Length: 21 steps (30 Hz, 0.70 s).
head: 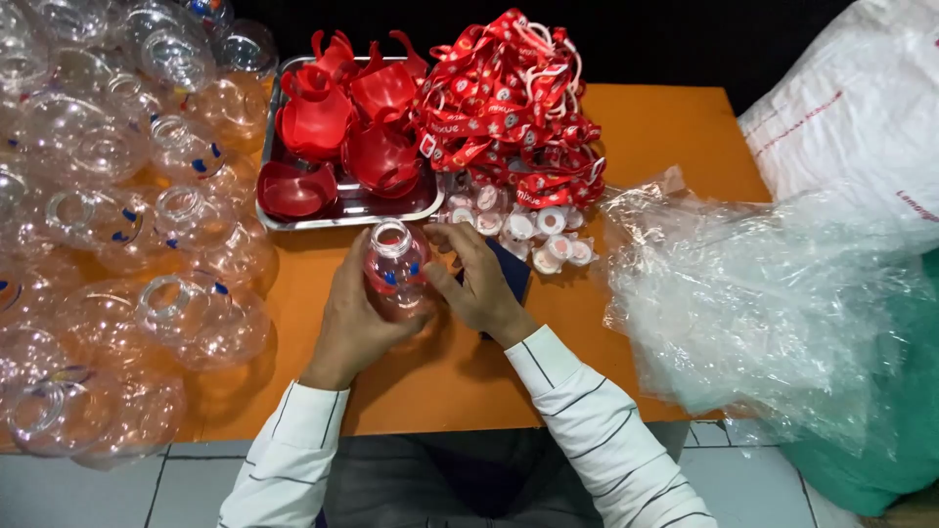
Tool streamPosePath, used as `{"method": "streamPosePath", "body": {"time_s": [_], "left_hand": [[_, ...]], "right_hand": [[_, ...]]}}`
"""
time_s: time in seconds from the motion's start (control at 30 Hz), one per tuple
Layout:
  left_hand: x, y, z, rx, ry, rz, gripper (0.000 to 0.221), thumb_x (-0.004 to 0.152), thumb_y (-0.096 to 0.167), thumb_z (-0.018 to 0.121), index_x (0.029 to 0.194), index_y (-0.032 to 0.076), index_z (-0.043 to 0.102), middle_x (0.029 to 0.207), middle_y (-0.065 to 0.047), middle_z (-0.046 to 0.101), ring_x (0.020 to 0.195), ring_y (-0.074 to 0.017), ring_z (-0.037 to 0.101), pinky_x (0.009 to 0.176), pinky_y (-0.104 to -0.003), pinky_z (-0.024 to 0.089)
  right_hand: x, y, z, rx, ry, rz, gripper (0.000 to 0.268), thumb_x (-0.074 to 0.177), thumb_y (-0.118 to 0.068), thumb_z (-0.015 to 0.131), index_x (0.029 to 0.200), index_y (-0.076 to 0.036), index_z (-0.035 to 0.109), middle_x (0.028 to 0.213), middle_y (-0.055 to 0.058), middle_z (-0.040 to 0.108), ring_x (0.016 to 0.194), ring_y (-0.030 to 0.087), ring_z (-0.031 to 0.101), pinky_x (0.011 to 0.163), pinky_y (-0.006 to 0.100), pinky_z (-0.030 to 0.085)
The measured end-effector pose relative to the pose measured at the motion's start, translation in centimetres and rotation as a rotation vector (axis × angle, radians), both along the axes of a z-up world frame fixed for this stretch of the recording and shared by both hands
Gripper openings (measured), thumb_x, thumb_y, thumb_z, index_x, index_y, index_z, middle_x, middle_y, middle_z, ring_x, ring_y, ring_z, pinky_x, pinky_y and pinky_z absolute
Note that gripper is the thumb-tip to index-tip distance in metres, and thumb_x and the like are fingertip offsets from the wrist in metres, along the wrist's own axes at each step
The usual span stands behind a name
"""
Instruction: Assembling a decorative bottle by attaching a red strap and harness to the bottle neck.
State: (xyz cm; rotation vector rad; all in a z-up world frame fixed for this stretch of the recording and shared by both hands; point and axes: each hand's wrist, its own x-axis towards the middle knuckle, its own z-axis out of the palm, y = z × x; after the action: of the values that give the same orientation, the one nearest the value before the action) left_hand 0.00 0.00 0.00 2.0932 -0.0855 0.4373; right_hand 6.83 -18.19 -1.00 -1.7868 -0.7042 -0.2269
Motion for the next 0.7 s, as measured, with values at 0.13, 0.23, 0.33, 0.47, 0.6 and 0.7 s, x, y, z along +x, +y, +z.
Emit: {"method": "streamPosePath", "body": {"time_s": [0.13,0.23,0.33,0.47,0.6,0.7], "left_hand": [[0.0,0.3,-0.9,-0.011,0.036,-0.087,0.135,0.046,0.041,0.098,0.159,0.008,0.031,0.134,-0.026,0.058,0.128,-0.0445,0.056,0.114,-0.056,0.041],[0.2,0.6,-1.4,0.004,0.019,-0.110,0.137,0.046,0.046,0.098,0.160,0.009,0.030,0.135,-0.024,0.057,0.129,-0.0418,0.056,0.113,-0.053,0.042],[0.1,0.8,-1.4,0.020,-0.049,-0.144,0.147,0.040,0.049,0.101,0.160,0.005,0.028,0.142,-0.027,0.051,0.131,-0.0446,0.053,0.113,-0.054,0.041],[0.3,1.3,-1.9,-0.114,-0.107,-0.196,0.134,0.059,0.070,0.076,0.162,0.003,0.020,0.149,-0.027,0.040,0.131,-0.0443,0.050,0.111,-0.056,0.042],[0.5,1.9,-2.8,-0.125,-0.138,-0.178,0.110,0.086,0.081,0.039,0.162,0.003,0.022,0.149,-0.023,0.038,0.132,-0.0375,0.049,0.108,-0.048,0.045],[-0.2,1.3,-1.1,-0.154,-0.141,-0.152,0.091,0.094,0.072,0.036,0.157,0.007,0.030,0.150,-0.017,0.043,0.129,-0.0294,0.052,0.105,-0.046,0.046]], "right_hand": [[1.0,-1.0,0.0,0.035,-0.078,-0.114,0.040,0.105,-0.037,0.054,0.124,-0.005,0.066,0.101,0.012,0.062,0.096,0.024,0.066,0.076,0.032,0.052],[1.4,-1.6,0.2,0.089,-0.081,-0.204,0.032,0.109,-0.028,0.051,0.116,-0.003,0.071,0.092,0.012,0.064,0.087,0.025,0.067,0.071,0.033,0.053],[2.3,-2.4,0.0,0.060,-0.065,-0.272,0.029,0.107,-0.029,0.055,0.112,-0.006,0.072,0.087,0.011,0.065,0.081,0.023,0.066,0.066,0.033,0.052],[4.9,-3.6,0.8,0.040,-0.106,-0.410,0.018,0.100,-0.023,0.067,0.105,-0.007,0.073,0.082,0.008,0.065,0.077,0.020,0.067,0.062,0.028,0.052],[8.9,-5.7,4.1,0.017,-0.199,-0.558,0.012,0.095,-0.016,0.072,0.099,-0.005,0.074,0.078,0.012,0.064,0.073,0.026,0.066,0.063,0.035,0.052],[12.9,-7.7,6.8,-0.095,-0.177,-0.597,0.007,0.096,-0.015,0.066,0.095,-0.009,0.070,0.085,0.005,0.067,0.075,0.016,0.063,0.068,0.032,0.052]]}}
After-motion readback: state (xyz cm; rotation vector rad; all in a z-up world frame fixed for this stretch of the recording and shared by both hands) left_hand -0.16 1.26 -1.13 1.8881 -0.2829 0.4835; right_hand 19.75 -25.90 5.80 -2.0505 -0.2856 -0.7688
